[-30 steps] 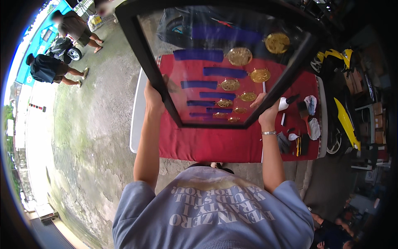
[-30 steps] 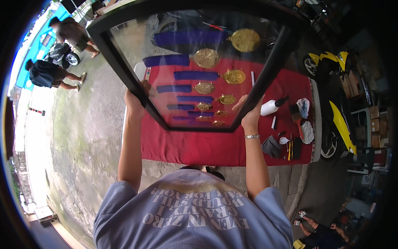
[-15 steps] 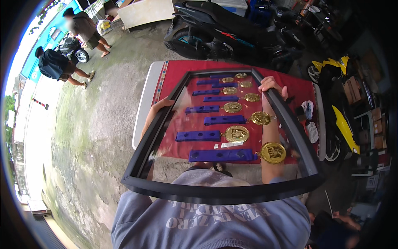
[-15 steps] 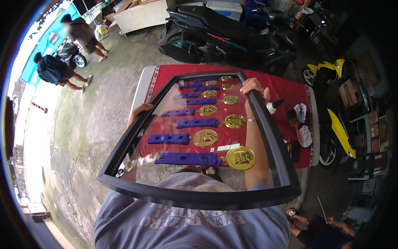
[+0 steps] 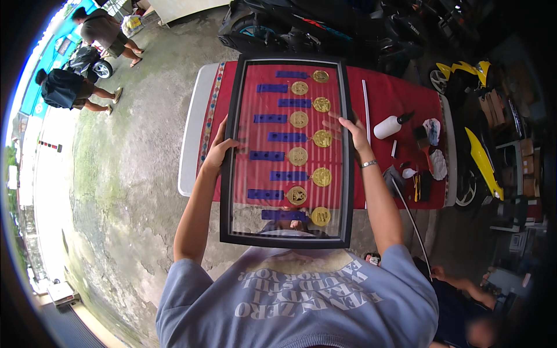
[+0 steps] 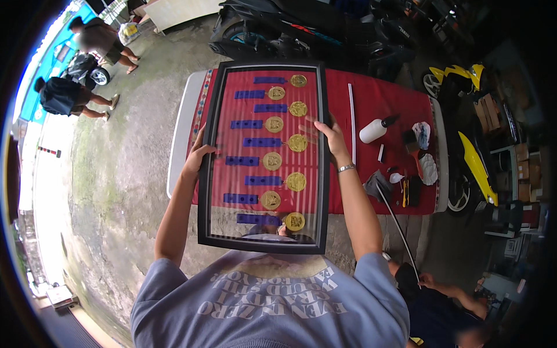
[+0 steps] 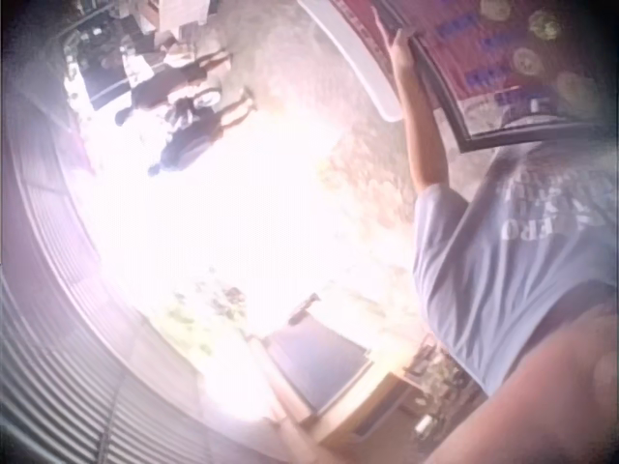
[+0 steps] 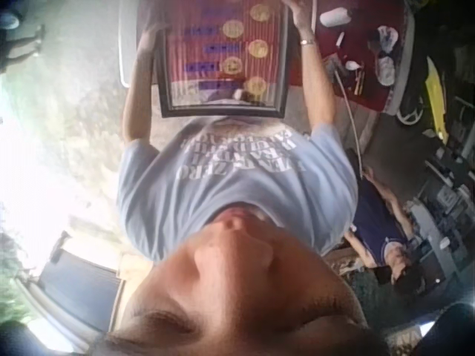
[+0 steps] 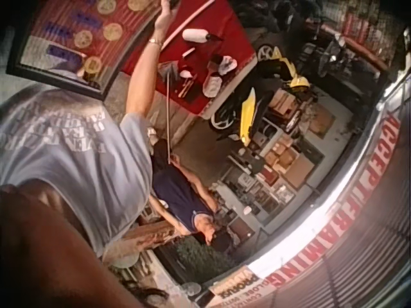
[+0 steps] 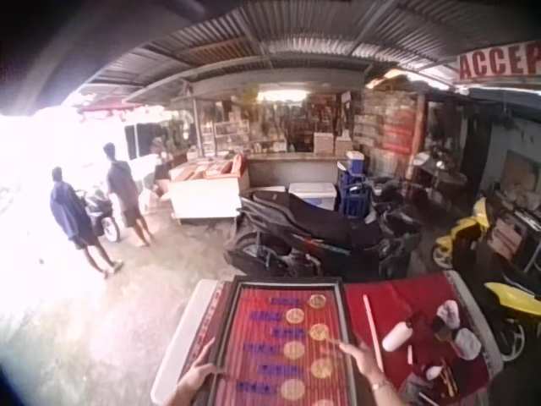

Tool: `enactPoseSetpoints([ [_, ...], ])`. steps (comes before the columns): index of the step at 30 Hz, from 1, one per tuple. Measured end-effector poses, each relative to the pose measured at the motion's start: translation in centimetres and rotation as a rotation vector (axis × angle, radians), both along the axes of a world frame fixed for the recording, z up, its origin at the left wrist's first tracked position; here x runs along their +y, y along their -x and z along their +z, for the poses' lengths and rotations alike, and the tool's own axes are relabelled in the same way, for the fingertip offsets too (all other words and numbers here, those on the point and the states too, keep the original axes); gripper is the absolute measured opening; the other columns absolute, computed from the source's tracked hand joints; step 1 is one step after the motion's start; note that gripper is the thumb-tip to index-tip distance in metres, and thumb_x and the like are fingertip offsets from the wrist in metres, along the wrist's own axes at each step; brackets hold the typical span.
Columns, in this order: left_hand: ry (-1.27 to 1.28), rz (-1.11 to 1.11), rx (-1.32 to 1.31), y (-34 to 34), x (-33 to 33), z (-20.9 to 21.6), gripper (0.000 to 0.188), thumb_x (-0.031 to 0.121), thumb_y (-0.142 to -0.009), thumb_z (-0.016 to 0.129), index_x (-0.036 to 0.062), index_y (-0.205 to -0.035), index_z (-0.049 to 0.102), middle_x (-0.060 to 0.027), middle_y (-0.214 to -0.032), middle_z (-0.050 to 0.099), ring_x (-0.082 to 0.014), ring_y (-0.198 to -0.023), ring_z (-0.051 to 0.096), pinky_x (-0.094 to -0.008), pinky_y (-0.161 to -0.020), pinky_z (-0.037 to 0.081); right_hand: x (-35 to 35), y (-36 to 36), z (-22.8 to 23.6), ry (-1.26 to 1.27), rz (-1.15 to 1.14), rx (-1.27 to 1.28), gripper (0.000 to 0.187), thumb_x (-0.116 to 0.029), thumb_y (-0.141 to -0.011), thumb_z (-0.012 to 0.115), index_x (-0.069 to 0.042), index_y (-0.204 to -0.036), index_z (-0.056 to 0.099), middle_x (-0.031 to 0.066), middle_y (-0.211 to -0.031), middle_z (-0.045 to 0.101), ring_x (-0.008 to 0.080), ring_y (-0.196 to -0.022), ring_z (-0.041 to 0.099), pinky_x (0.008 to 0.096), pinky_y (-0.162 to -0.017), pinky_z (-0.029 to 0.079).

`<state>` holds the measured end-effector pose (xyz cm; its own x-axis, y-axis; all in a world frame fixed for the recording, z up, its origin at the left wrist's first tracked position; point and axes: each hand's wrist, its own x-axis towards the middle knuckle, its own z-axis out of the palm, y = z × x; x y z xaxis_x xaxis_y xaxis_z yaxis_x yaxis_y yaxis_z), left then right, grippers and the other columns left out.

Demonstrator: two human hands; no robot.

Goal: The person arranges medals and ribbons inside a display frame, then uses a brush to clean the surface. They measure and cut plastic strips with a utility knife, apply glue to the strips, and attach them to the frame to secure the medals.

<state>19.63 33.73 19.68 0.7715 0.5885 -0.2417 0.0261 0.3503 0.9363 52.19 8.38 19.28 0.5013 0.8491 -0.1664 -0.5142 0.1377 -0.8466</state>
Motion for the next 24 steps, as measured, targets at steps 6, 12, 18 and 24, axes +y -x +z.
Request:
enactPoseSetpoints([
  [6,-0.102,0.109,0.235,-2.3,0.9,-7.3,0.068,0.008,-0.094,0.066,0.0165,-0.154,0.035,0.0002,-0.099,0.062,-0.0075,-0.082,0.061,-0.0237,-0.068,0.05,2.2,-0.6,-9.5,0.371,-0.081,-0.324,0.068,-0.015,-0.095,0.066,-0.006,-0.153,0.033,0.0057,-0.115,0.062,0.0144,-0.1,0.062,0.0332,-0.09,0.053],
  [12,-0.21,0.135,0.353,-2.8,4.5,-13.1,0.063,0.008,-0.095,0.065,0.0129,-0.152,0.041,0.0029,-0.095,0.062,-0.0046,-0.077,0.057,-0.0226,-0.068,0.049,6.2,0.8,-14.7,0.491,-0.14,-0.342,0.067,-0.022,-0.098,0.064,-0.006,-0.154,0.032,0.0042,-0.111,0.06,0.0127,-0.094,0.06,0.0322,-0.088,0.052],
  [18,-0.252,0.136,0.364,-3.7,8.4,-16.7,0.061,0.008,-0.096,0.063,0.0092,-0.152,0.041,0.0009,-0.095,0.062,-0.0057,-0.073,0.057,-0.0238,-0.066,0.05,10.0,0.5,-19.0,0.619,-0.195,-0.549,0.056,-0.029,-0.101,0.06,-0.006,-0.149,0.04,0.0069,-0.114,0.062,0.0156,-0.096,0.061,0.0355,-0.093,0.049],
  [24,-0.443,0.175,0.434,-3.0,11.2,-19.7,0.057,0.011,-0.096,0.062,0.0067,-0.15,0.043,-0.0092,-0.115,0.065,-0.0168,-0.101,0.063,-0.0296,-0.089,0.051,13.7,1.2,-17.9,0.833,-0.086,-0.502,0.056,-0.035,-0.102,0.055,0.004,-0.14,0.043,0.0227,-0.117,0.061,0.0325,-0.107,0.062,0.0447,-0.092,0.05],
])
